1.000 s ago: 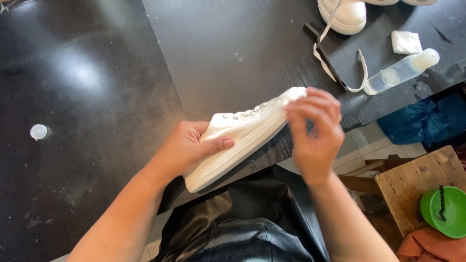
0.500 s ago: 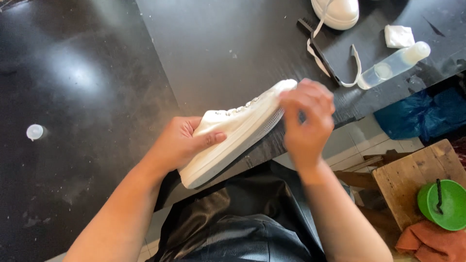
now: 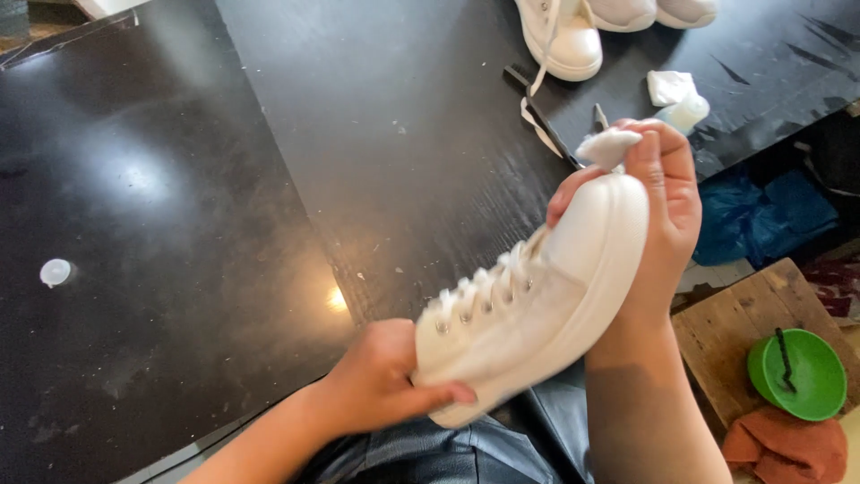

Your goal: The person wipes the white sneaker with a white cloth, focusing on the toe, sides, and sole. The person rotates the shoe to access different areas and continues wiping until the end of the clip.

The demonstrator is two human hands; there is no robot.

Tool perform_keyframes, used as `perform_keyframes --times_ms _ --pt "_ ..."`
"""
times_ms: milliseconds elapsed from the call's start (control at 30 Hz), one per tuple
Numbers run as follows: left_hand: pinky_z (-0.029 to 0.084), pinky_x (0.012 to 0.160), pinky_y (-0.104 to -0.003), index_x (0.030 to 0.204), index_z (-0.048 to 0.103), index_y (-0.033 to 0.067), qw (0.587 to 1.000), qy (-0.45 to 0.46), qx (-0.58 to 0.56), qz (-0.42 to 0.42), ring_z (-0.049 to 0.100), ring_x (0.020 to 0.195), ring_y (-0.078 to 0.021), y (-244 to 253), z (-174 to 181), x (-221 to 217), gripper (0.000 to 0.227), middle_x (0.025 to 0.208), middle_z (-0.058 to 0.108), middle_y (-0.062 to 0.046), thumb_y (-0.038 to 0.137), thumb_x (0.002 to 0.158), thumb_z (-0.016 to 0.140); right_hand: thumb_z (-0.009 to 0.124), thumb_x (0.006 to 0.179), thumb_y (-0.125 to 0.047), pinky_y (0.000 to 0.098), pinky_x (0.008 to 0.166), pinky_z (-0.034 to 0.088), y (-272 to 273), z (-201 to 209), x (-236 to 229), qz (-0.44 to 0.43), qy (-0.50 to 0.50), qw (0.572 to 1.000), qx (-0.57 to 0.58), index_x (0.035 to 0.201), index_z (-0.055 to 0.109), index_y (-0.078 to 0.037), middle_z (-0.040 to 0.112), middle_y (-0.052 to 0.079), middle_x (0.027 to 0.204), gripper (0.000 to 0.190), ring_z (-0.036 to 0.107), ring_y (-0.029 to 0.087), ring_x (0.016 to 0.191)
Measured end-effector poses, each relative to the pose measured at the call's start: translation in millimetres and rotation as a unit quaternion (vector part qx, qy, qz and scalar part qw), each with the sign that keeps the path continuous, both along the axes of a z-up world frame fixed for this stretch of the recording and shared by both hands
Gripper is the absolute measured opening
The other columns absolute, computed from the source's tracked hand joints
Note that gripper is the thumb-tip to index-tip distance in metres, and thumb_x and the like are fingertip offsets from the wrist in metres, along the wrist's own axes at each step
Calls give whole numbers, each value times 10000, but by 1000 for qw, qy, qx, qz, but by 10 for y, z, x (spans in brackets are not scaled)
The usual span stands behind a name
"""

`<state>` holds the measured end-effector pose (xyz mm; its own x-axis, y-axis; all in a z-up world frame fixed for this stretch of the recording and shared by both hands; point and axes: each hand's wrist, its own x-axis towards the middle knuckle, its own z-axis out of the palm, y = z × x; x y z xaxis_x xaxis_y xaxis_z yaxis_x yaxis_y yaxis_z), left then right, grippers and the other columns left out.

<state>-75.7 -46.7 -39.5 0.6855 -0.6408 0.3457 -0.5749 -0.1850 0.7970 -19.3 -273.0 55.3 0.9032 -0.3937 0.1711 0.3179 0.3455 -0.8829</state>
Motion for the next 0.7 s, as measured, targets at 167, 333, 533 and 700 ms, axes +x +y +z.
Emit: perform_keyframes --times_ms 167,333,533,700 --pt "425 664 -330 739 591 163 995 -99 2 3 589 600 -189 82 695 126 397 664 577 42 508 926 653 543 1062 -199 263 360 433 34 93 -259 64 -9 998 -18 1024 558 -99 590 101 1097 108 588 203 480" --pt "290 1357 -469 1543 320 47 996 -12 -86 2 409 1548 -296 -189 773 182 1119 1612 416 -126 583 686 799 607 1041 -169 245 419 518 198 52 -437 84 -32 995 -33 1013 591 -56 637 114 1020 118 624 169 527" --pt "575 814 -375 1608 -191 188 991 -3 -28 -134 759 950 -318 -567 646 228 1438 1741 349 -141 618 676 816 504 1099 -174 268 807 554 136 70 -573 -52 -94 971 -213 1049 539 -48 573 126 1014 140 609 202 956" --pt "575 829 -396 1634 -3 172 998 28 19 -48 716 894 -301 -846 743 280 1379 1046 704 -46 669 618 786 550 1094 -248 368 960 627 -164 -10 -540 -116 -211 946 -216 1050 528 -83 540 93 1014 172 623 206 944"
